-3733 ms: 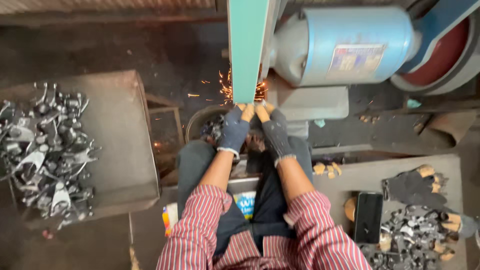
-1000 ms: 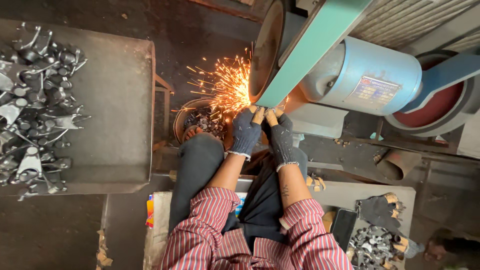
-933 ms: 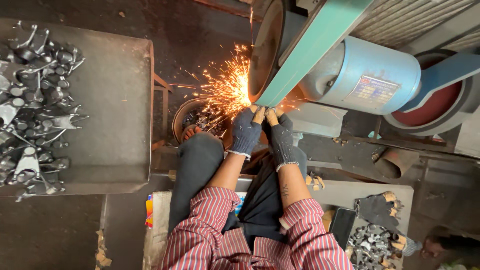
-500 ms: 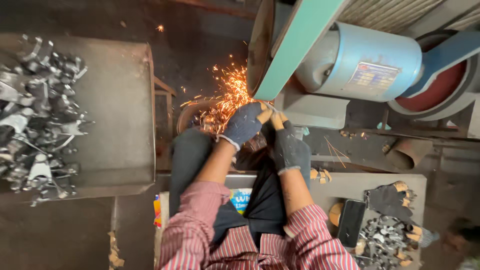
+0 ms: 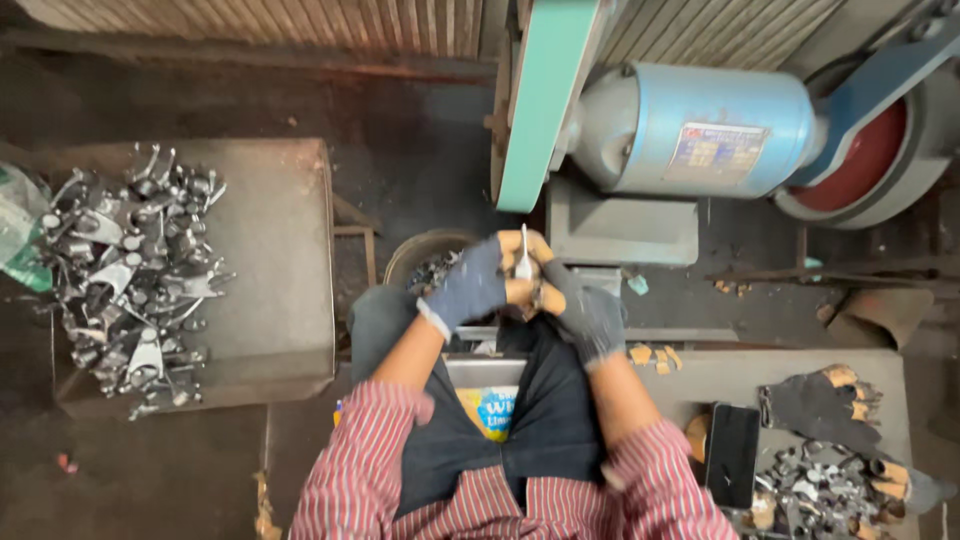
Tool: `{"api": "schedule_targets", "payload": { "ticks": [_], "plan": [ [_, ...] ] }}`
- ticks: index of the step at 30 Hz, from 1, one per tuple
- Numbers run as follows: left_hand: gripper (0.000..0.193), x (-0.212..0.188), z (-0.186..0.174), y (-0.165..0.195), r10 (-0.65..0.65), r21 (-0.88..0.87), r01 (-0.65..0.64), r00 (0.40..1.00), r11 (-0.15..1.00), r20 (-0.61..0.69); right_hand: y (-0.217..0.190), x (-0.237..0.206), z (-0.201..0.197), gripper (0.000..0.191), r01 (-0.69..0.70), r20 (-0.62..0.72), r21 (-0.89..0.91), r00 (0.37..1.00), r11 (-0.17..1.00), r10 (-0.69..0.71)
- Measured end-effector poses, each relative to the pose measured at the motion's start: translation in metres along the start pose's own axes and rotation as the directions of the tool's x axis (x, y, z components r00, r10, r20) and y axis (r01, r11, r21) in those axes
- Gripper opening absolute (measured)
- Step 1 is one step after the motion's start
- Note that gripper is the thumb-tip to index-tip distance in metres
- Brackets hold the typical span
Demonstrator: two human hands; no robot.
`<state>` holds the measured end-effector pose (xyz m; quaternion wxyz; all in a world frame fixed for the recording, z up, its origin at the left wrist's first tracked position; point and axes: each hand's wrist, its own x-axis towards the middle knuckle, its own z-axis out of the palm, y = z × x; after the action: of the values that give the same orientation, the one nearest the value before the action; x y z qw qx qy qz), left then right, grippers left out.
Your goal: The person sits on the floor at a belt grinder, picks cast metal parts one at a time from a tray, presses each part against the running abrasive belt to grind its edges with sparks flying, and places finished parts into a bucket between their legs.
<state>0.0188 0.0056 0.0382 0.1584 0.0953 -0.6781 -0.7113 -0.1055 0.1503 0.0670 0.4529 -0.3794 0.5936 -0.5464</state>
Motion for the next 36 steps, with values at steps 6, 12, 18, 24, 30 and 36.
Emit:
{"api": "schedule_targets", "payload": {
  "ticks": [6, 12, 18, 24, 30, 36],
  "plan": [
    [0.026, 0.039, -0.01, -0.061, -0.401, -0.774, 0.267, 0.916, 0.574, 0.018, 0.076, 0.061, 0.01, 0.046, -0.019, -0.114, 0.382, 0.991, 0.924, 0.068],
    [0.018, 0.047, -0.007, -0.093, -0.339, -0.684, 0.203, 0.938, 0.701, -0.07, 0.084, 0.06, 0.0, 0.035, -0.019, -0.172, 0.372, 0.981, 0.928, 0.089],
    [0.03, 0.035, -0.007, -0.071, -0.15, -0.467, 0.066, 0.978, 0.882, -0.145, 0.035, 0.051, 0.015, 0.038, -0.22, -0.22, 0.33, 0.928, 0.918, 0.301],
    [0.074, -0.006, -0.004, -0.005, -0.06, 0.333, 0.103, 0.989, 0.937, -0.137, -0.052, 0.014, 0.01, 0.048, 0.122, -0.083, -0.135, 0.988, 0.983, -0.134],
    [0.092, -0.041, 0.033, 0.035, 0.086, 0.569, 0.096, 0.954, 0.817, -0.286, -0.042, -0.019, 0.033, 0.039, -0.461, -0.291, 0.054, 0.841, 0.886, 0.456],
    [0.074, -0.045, 0.032, 0.066, 0.276, 0.493, -0.208, 0.959, 0.845, -0.068, -0.036, -0.041, 0.002, 0.038, 0.426, 0.182, -0.633, 0.893, 0.647, -0.411]
  ]
}}
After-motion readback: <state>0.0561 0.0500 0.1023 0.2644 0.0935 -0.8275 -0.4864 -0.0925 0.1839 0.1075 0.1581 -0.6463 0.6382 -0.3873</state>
